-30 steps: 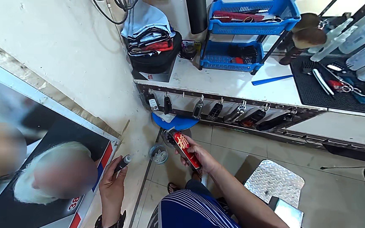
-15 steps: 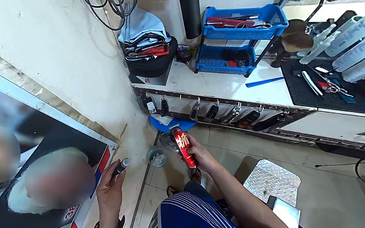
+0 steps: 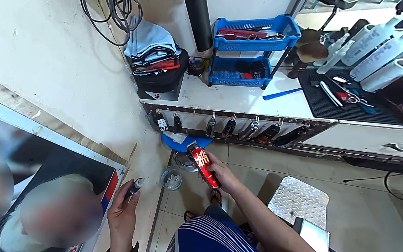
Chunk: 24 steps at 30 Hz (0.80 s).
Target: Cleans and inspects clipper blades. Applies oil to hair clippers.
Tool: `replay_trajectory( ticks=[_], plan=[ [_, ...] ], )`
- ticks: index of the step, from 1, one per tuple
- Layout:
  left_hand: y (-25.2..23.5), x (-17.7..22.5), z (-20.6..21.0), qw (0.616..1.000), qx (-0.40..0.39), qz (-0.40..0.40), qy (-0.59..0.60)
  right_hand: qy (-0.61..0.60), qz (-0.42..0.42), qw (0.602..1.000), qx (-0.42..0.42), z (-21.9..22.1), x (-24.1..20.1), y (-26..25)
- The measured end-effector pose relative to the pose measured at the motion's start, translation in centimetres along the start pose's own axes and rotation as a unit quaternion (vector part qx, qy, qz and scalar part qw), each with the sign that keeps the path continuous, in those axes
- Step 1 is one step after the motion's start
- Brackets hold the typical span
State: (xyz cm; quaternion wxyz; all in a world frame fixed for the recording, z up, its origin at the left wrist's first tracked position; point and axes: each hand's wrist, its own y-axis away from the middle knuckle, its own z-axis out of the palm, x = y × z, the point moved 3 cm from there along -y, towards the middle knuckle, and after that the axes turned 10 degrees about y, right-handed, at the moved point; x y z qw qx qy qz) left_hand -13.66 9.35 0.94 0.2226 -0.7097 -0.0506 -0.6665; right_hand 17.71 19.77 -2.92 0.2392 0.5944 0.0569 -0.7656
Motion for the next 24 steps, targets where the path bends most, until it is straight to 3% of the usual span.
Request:
replay_trajectory(
  ticks=[8,24],
  plan=[
    [-0.4,-0.3,3.8,0.992,-0.105,-0.003,0.076,-0.010,-0.001,0.999,0.037,0.8,-0.1,-0.1],
    [0.3,-0.7,1.7,0.996,-0.065,-0.022,0.059,-0.052,0.026,0.998,-0.021,-0.4,0.7,0.0]
  ],
)
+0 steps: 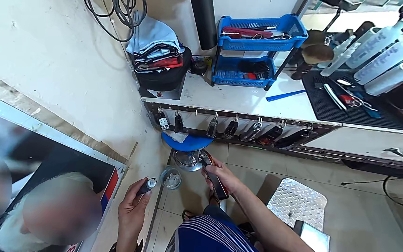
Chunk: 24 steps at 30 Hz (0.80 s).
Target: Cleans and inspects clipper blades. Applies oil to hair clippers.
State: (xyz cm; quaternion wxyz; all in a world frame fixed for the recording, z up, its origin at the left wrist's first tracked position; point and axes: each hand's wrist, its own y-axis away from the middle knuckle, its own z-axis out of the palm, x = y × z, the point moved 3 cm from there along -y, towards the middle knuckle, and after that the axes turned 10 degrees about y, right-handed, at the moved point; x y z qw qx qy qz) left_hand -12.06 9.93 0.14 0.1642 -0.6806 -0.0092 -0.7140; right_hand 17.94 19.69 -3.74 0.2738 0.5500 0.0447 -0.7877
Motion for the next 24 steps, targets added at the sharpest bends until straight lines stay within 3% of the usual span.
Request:
replay_trajectory(
  ticks=[16,24],
  plan=[
    [0.20,0.73,-0.17,1.000,0.003,0.010,-0.003,0.022,0.006,0.997,-0.068,-0.85,1.09,-0.17],
    [0.33,0.87,-0.17,1.000,0.009,0.009,-0.001,0.042,0.031,0.997,-0.058,-0.70,0.83,-0.02]
  ],
)
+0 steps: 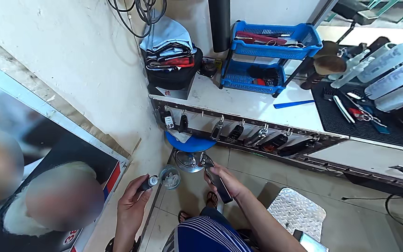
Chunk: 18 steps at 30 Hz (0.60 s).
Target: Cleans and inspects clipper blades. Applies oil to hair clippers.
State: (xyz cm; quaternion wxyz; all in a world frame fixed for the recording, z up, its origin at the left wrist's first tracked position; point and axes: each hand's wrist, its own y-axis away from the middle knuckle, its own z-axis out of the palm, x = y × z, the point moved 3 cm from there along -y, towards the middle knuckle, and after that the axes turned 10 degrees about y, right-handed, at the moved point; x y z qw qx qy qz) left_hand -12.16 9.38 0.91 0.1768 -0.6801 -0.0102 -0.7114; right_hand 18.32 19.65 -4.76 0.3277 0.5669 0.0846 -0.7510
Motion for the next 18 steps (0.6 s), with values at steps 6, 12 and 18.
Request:
replay_trajectory(
  ticks=[6,12,18],
  plan=[
    [0.4,0.3,-0.6,1.000,0.019,0.014,0.001,-0.004,0.018,1.000,0.017,0.0,-0.9,-1.1],
    [1.1,0.1,-1.1,0.999,0.041,0.009,-0.005,-0.084,-0.013,0.996,0.011,0.8,-3.1,-2.0],
    [1.3,0.3,-0.7,0.996,0.083,0.018,-0.011,-0.078,-0.030,0.996,-0.044,0.2,-4.4,-4.3]
  ],
)
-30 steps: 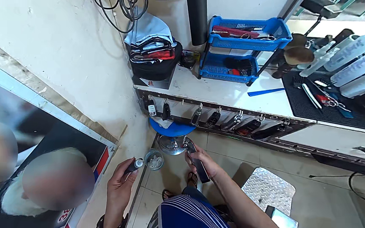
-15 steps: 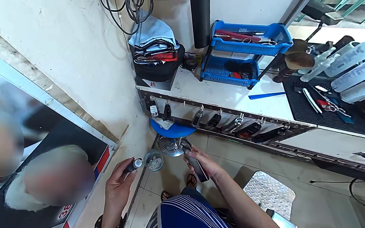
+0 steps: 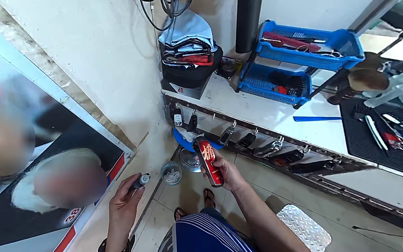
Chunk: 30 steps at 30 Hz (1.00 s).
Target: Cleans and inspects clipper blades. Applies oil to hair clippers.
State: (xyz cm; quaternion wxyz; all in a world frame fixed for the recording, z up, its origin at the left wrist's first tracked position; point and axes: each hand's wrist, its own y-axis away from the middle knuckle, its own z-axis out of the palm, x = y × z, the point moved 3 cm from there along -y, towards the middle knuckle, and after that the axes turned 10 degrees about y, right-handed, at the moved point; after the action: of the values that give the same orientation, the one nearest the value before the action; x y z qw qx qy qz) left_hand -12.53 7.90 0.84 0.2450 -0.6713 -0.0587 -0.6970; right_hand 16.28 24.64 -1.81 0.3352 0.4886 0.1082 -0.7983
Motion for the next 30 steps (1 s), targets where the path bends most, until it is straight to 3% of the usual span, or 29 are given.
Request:
replay_trajectory(
  ticks=[13,19,24,27,30],
  plan=[
    [0.3,0.5,5.6,0.996,0.083,0.004,-0.022,0.081,0.037,0.994,-0.069,-4.4,-3.4,-3.1],
    [1.1,0.6,7.5,0.993,0.115,0.022,-0.026,0.198,0.009,0.979,-0.054,-5.3,-7.5,-4.8],
    [2.3,0.4,8.6,0.987,0.155,0.028,-0.026,0.260,-0.043,0.965,-0.018,-6.6,-13.0,-9.2],
    [3.2,0.0,9.3,0.983,0.181,0.035,-0.024,0.288,-0.102,0.950,-0.068,-7.6,-16.4,-12.5],
    [4.3,-0.3,10.2,0.978,0.203,0.033,-0.027,0.345,-0.094,0.929,-0.093,-7.8,-17.6,-15.9]
  ],
)
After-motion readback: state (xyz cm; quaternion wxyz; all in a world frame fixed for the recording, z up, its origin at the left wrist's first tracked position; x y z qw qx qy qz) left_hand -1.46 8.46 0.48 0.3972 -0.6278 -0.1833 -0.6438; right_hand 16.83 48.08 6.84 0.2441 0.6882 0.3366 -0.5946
